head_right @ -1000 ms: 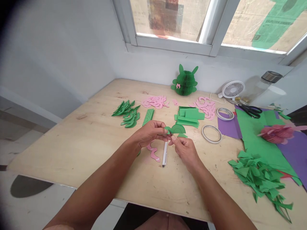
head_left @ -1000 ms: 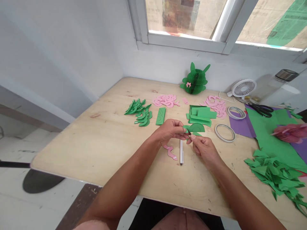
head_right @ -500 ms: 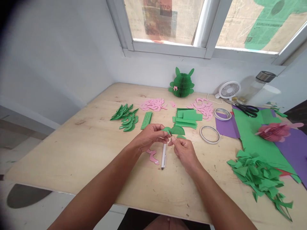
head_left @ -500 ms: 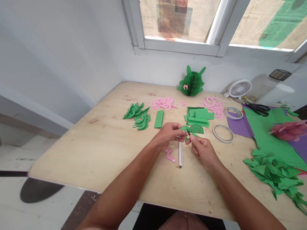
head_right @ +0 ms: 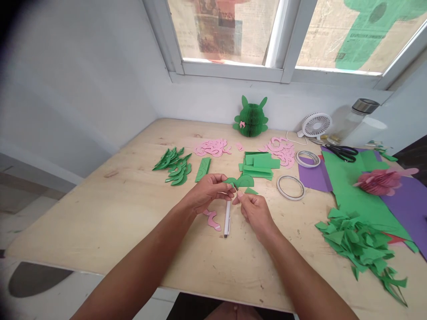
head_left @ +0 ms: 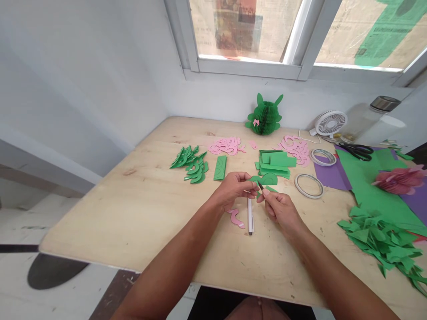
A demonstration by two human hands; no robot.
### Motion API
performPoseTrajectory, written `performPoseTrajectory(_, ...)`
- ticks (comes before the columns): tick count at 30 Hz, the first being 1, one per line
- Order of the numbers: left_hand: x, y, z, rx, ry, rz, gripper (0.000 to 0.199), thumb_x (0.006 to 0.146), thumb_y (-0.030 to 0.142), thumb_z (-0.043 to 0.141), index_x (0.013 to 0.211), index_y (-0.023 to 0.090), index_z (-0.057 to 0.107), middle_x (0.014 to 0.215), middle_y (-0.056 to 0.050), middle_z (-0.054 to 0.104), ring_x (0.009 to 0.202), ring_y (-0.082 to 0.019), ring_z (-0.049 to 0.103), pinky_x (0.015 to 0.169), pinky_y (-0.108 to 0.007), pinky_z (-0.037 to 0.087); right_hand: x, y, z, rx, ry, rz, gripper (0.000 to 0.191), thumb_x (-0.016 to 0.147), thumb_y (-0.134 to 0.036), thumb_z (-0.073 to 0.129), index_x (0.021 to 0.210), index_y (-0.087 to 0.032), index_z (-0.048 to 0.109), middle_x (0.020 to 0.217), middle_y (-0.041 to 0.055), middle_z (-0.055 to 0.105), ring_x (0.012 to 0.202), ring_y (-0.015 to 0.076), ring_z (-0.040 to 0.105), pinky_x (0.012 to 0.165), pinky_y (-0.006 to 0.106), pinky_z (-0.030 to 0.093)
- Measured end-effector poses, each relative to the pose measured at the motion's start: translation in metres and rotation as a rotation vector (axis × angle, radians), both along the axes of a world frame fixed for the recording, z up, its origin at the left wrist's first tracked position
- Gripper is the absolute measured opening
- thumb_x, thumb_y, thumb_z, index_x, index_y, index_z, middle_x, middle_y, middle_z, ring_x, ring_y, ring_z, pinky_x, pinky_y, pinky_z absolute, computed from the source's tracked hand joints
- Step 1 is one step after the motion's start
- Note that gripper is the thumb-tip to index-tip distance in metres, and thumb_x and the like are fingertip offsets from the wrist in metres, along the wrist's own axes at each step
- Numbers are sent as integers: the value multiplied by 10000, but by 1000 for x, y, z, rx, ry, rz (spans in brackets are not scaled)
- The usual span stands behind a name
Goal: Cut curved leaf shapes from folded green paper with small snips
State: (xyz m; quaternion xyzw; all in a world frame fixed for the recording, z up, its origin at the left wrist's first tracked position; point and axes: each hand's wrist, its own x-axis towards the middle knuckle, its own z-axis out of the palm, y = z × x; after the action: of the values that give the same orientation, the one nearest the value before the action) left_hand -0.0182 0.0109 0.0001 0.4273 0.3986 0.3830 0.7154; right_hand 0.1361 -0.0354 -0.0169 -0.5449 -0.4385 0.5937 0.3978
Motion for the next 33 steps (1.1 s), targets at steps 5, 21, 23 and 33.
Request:
performPoseTrajectory(5, 0, -1, 2, -13, 2, -8, 187, 609, 187, 710, 632, 125, 535, 651, -49, 653, 588, -108, 602, 625, -255, 499, -1, 0, 0, 1, -8, 13, 433, 760, -578, 544, 686, -155, 596, 392, -91, 280, 358, 62, 176, 370, 223, 101)
performPoseTrajectory(21, -1, -1, 3, -19, 18, -39, 153, 610, 183, 688, 641, 125, 549, 630, -39, 644, 597, -112, 602, 640, -269, 501, -2, 0, 2, -4, -1, -6, 437, 743, -581, 565, 642, -157, 586, 388, -87, 287, 364, 57, 176, 371, 216, 102)
performPoseTrajectory(23, -1, -2, 3, -16, 23, -39, 158, 617, 187, 689, 646, 126, 546, 636, -39, 643, 602, -113, 603, 640, -266, 499, -2, 0, 1, -9, 11, -6, 442, 738, -586, 571, 639, -156, 587, 387, -89, 280, 364, 55, 168, 370, 214, 98)
performPoseTrajectory(33, 0, 0, -1, -14, -7, 8, 165, 659, 225, 697, 675, 128, 566, 649, -46, 656, 584, -106, 610, 618, -245, 501, -1, 0, 2, -12, 0, -6, 433, 742, -582, 562, 625, -166, 571, 388, -84, 288, 356, 60, 180, 363, 217, 105)
